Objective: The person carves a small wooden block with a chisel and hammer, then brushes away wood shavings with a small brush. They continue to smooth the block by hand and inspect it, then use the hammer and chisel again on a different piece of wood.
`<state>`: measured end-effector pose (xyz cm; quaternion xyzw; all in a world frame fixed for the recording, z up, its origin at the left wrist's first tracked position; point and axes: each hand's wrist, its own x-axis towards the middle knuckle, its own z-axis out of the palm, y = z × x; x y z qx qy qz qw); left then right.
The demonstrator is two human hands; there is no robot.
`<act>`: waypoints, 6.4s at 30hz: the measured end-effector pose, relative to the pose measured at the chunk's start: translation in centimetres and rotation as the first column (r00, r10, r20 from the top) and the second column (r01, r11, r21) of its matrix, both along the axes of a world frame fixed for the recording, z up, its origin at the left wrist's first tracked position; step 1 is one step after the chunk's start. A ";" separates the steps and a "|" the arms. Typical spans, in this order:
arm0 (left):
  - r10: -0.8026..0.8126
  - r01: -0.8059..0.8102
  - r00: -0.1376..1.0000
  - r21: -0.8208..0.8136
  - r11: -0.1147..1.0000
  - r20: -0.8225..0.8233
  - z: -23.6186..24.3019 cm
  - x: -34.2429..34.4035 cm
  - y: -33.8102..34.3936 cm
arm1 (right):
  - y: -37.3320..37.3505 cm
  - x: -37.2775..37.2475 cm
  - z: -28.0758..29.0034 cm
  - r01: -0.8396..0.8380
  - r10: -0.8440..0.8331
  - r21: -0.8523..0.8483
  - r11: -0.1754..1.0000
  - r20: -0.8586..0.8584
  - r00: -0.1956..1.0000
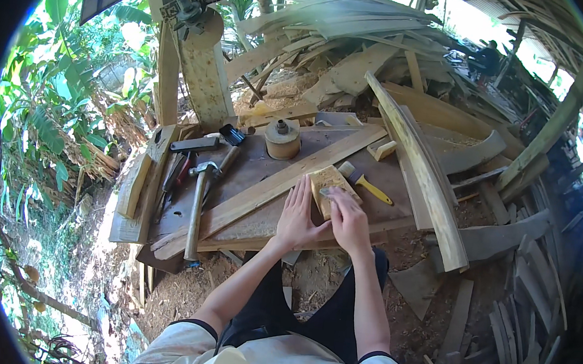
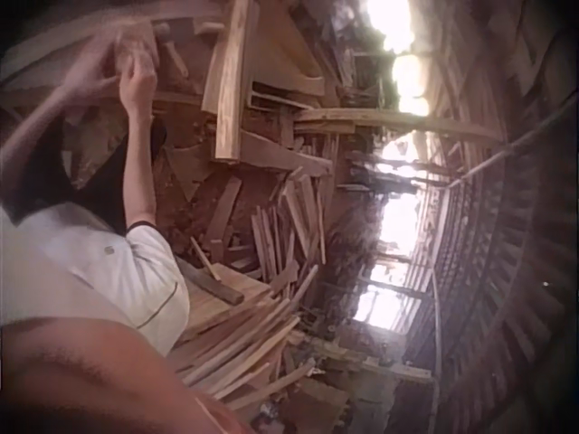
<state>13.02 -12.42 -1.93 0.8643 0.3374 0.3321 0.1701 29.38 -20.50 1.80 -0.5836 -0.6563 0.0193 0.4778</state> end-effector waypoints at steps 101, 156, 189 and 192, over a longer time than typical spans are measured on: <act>-0.216 0.235 0.967 -0.143 0.961 0.136 2.0 -1.4 2.4 | 5.1 -1.1 0.8 0.025 0.036 -0.283 0.959 0.209 0.977; -0.222 0.241 0.967 -0.176 0.954 0.121 2.4 -1.2 2.4 | -4.4 -2.4 0.3 0.065 -0.016 -0.205 0.977 0.232 0.972; -0.177 0.196 0.969 -0.099 0.976 0.174 1.5 -1.0 2.7 | 2.2 -1.8 0.8 0.085 -0.011 -0.271 0.959 0.266 0.964; -0.172 0.197 0.972 -0.152 0.969 0.163 2.3 -1.4 2.3 | 3.5 -1.6 2.6 0.173 -0.110 -0.317 0.932 0.206 0.972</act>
